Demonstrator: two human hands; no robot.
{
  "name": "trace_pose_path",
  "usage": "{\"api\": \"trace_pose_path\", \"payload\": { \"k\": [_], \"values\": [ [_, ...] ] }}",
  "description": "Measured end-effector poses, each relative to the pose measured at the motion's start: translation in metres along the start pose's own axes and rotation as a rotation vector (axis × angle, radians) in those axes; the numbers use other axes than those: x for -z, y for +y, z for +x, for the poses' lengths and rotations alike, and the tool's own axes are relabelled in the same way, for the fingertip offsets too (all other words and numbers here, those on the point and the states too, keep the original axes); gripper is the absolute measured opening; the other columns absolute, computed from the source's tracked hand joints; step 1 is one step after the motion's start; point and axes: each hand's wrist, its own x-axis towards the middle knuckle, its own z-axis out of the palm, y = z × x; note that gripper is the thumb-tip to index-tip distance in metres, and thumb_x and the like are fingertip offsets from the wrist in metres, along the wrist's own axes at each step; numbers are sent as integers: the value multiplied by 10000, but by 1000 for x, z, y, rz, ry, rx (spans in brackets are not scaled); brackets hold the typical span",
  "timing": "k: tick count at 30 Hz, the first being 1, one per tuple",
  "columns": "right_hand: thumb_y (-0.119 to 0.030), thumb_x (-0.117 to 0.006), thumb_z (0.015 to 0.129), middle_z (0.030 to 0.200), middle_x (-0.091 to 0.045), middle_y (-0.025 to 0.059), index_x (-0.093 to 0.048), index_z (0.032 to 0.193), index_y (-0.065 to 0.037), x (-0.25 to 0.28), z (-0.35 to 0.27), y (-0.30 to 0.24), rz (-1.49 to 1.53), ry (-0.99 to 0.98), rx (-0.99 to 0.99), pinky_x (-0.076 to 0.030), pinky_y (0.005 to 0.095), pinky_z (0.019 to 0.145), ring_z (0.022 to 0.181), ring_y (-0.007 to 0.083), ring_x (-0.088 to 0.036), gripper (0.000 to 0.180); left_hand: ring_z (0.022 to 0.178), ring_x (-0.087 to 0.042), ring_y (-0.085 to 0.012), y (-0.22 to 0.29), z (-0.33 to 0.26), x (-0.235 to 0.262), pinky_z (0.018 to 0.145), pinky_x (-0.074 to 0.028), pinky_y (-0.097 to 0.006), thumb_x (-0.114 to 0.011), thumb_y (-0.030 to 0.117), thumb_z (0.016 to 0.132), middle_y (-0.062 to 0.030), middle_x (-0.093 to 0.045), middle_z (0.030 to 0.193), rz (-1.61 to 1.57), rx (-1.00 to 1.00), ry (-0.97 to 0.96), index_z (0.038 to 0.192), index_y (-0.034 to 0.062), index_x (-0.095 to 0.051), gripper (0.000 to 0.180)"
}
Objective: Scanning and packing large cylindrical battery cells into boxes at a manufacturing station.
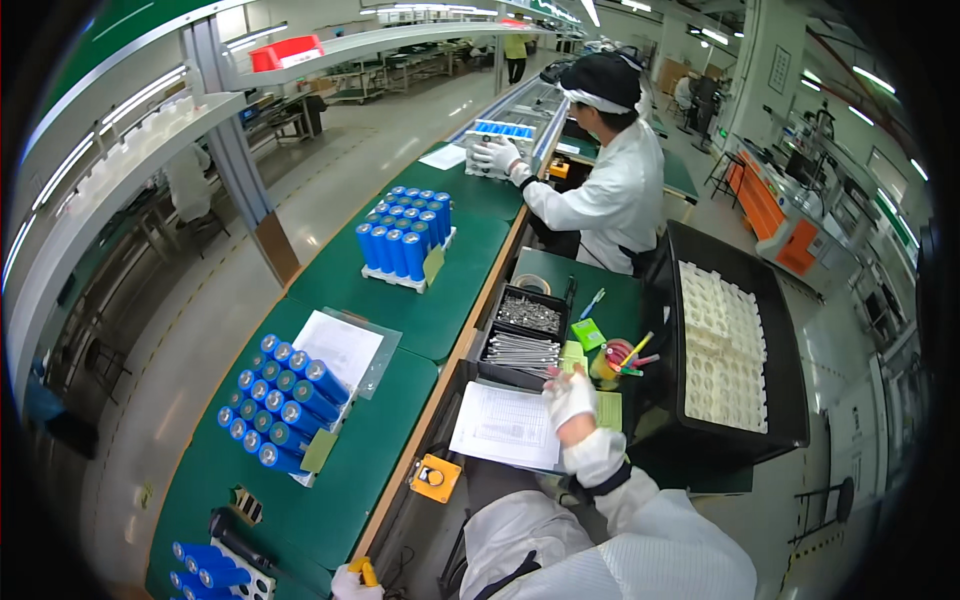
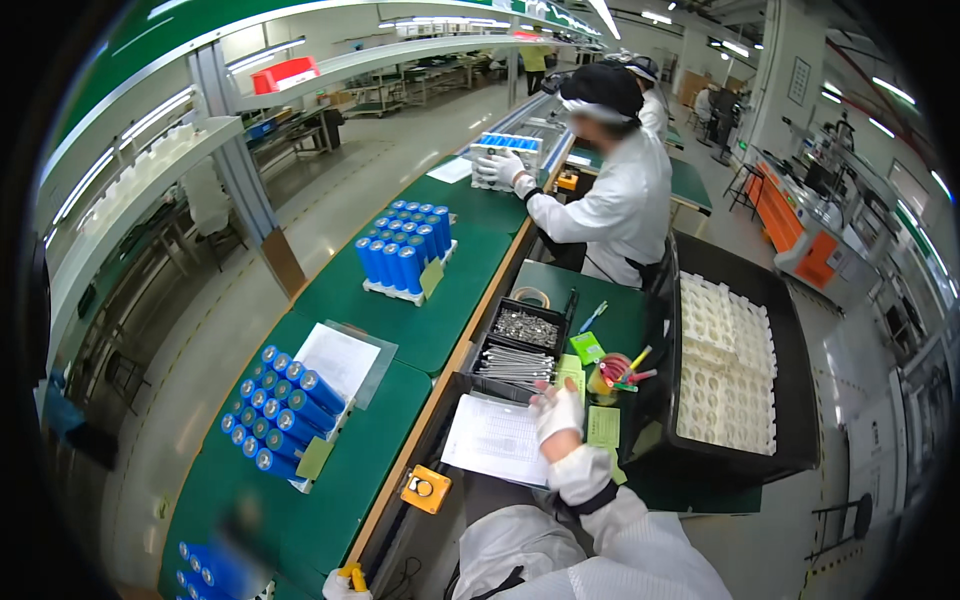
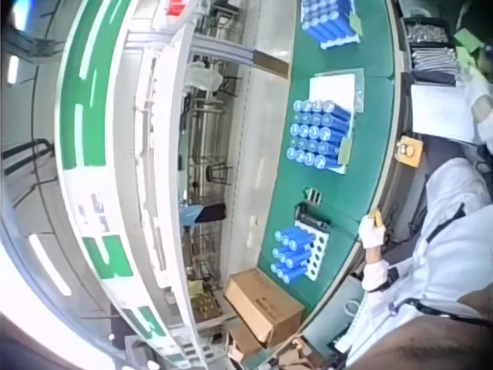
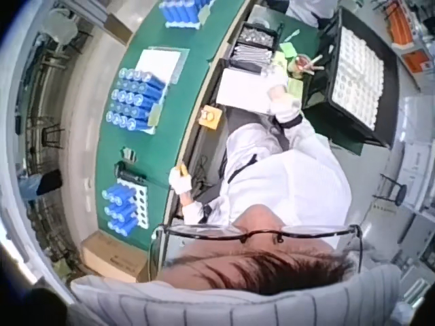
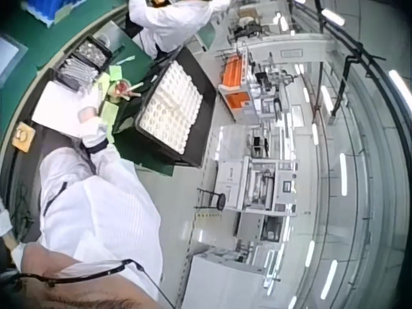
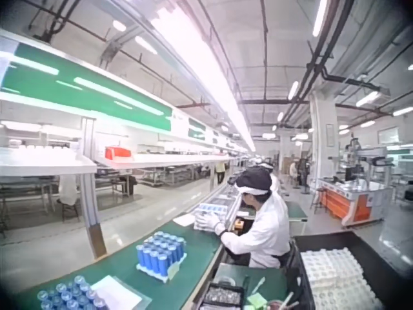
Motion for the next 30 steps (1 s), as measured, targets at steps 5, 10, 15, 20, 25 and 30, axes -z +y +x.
{"api": "trace_pose_path", "payload": {
  "k": [5, 10, 15, 20, 25, 30],
  "values": [
    [-117, -510, 921, 853, -616, 101, -560, 1148, -18, -23, -57, 55, -420, -384, 68, -490, 330, 606, 728, 205, -595, 253, 610, -619, -304, -30, -4, -14, 559, -482, -367, -688, 40, 735, -124, -627, 689, -141, 114, 18, 844, 81, -719, 120],
    [-38, -515, 924, 812, -625, 118, -592, 986, 18, -64, -176, 97, -834, -898, -169, -504, 309, 619, 692, 196, -612, 113, 630, -628, -311, -16, 2, -17, 583, -508, -367, -705, 95, 747, -129, -680, 771, -197, -15, 54, 856, 83, -733, 113],
    [33, -599, 826, 900, -669, 186, -598, 1035, -10, -163, -267, 104, -689, -2278, -6, -545, 377, 665, 716, 297, -653, 214, 636, -653, -282, -1, -31, 47, 568, -521, -356, -707, 181, 812, -110, -672, 728, -131, 209, 77, 847, 90, -723, 99],
    [-238, -606, 885, 961, -644, 188, -668, 1011, 11, -155, -347, 122, -43, -2436, 272, -525, 405, 644, 740, 339, -636, 286, 610, -639, -250, -29, -67, 100, 553, -485, -328, -695, 130, 821, -108, -660, 710, -35, 574, 396, 841, 61, -720, 76],
    [-316, -595, 852, 940, -635, 185, -676, 1036, 5, -147, -357, 151, 228, -2408, 134, -527, 379, 644, 717, 312, -618, 378, 732, -649, -170, -74, -83, 110, 667, -505, -291, -639, 10, 849, -113, -675, 871, 67, 910, 497, 1044, 38, -675, 200],
    [-293, -602, 824, 882, -625, 161, -679, 1036, 16, -167, -350, 138, 93, -2386, 200, -527, 388, 646, 698, 299, -614, 382, 1090, -507, -346, -103, -62, 85, 935, -452, -399, -699, 72, 769, -170, -514, 1239, 386, 914, 456, 1179, 6, -586, 431]
  ]
}}
